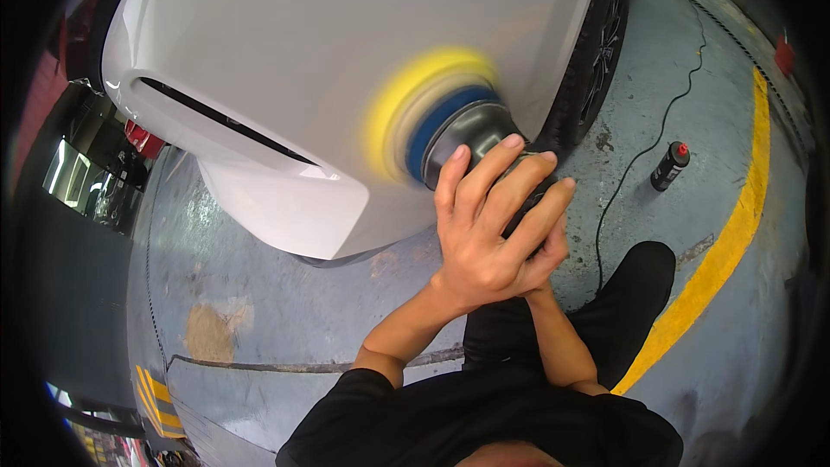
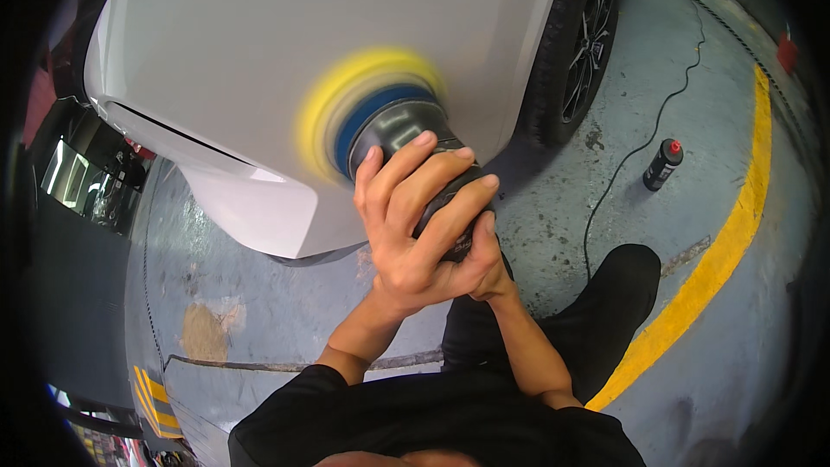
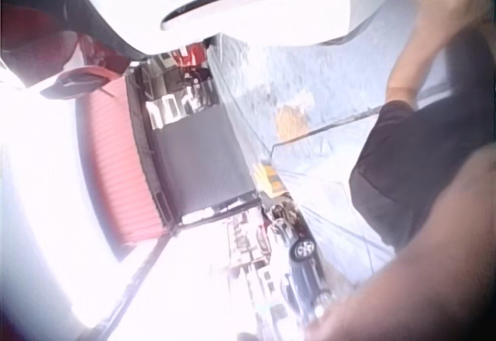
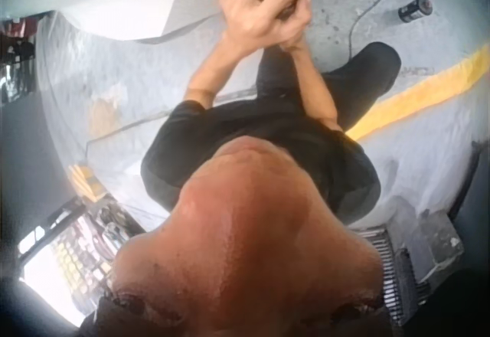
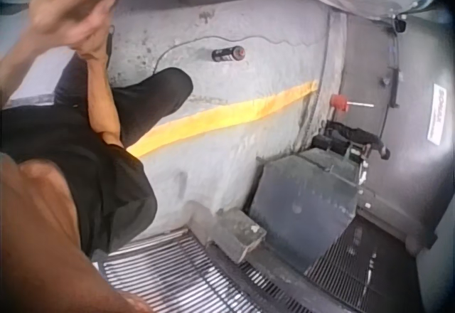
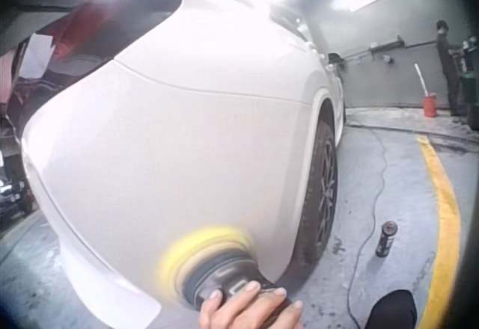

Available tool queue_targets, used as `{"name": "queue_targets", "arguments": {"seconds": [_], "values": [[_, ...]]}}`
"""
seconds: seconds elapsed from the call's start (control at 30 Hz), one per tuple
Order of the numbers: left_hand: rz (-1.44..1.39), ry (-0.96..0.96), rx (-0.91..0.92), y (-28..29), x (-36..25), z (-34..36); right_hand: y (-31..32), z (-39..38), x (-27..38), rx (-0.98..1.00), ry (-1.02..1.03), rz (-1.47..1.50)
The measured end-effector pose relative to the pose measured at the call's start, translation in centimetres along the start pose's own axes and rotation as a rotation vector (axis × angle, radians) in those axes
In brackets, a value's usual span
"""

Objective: The person uses a rotary polisher with a yellow pad to polish the rear bumper of a white car. They move the tool in circular motions across the surface, focusing on different sections of the bumper.

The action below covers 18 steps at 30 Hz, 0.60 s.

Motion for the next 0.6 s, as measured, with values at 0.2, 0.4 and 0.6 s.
{"name": "queue_targets", "arguments": {"seconds": [0.2,0.4,0.6], "values": [[0.017,0.002,0.016,0.9,-0.2,1.9,-1.6,-0.3,0.7,0.140,-0.058,-0.027],[0.203,-0.073,-0.022,5.2,-1.2,5.5,-7.9,-1.0,4.8,0.529,0.033,-0.220],[0.187,-0.147,-0.320,8.1,-1.4,8.7,-13.5,-0.2,11.4,0.737,0.240,-0.374]]}}
Point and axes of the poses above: each hand's wrist, its own z-axis towards the middle knuckle, its own y-axis out of the back of the hand, x = y × z, the point moved 9 cm from there along z, towards the middle knuckle, and after that the axes turned 7 degrees about -x, right-handed, at the moved point
